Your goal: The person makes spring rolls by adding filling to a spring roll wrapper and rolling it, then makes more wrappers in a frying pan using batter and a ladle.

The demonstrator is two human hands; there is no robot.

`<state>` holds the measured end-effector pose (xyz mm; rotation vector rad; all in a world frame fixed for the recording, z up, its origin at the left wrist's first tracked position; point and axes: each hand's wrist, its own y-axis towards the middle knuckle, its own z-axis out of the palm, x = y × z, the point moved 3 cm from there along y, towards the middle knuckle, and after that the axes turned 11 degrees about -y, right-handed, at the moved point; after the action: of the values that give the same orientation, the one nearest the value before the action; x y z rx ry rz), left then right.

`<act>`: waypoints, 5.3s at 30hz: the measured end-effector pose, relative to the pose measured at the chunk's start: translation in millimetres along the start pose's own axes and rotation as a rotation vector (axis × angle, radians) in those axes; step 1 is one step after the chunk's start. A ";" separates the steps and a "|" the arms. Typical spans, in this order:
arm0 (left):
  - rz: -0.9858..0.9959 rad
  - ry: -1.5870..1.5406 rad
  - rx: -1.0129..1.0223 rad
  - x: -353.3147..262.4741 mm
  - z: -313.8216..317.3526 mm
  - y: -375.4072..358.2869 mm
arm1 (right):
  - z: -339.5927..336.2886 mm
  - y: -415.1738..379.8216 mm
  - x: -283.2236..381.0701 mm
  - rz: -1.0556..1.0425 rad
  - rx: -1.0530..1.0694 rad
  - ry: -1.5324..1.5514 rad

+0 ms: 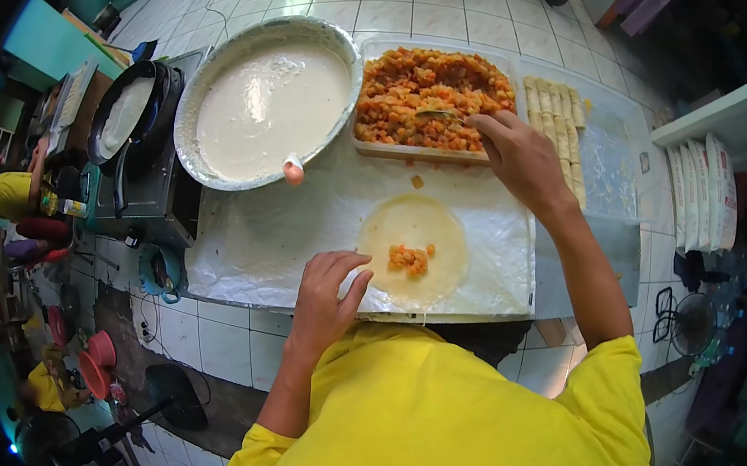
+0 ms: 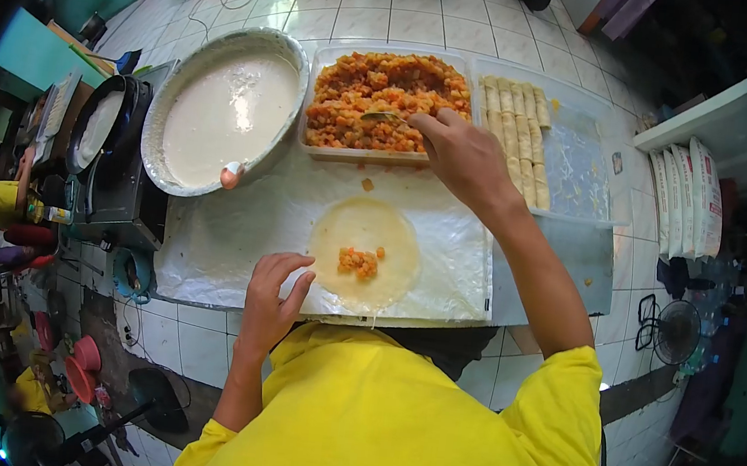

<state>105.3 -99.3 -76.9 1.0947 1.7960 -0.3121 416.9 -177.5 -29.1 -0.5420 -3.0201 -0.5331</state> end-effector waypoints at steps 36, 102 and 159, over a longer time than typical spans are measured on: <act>0.358 0.414 0.672 46.1 34.7 133.6 | -34.8 -47.3 -44.0 0.271 0.475 0.566; 0.244 0.466 0.126 -8.0 58.6 4.4 | -23.3 -127.5 93.4 0.132 0.429 0.108; 0.304 0.209 0.420 20.2 44.3 37.3 | 43.5 -132.0 82.1 -0.085 0.092 0.387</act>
<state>158.9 -95.2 -106.4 1.7295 1.7515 -0.4137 296.0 -251.8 -106.2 -0.2685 -2.6896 -0.4402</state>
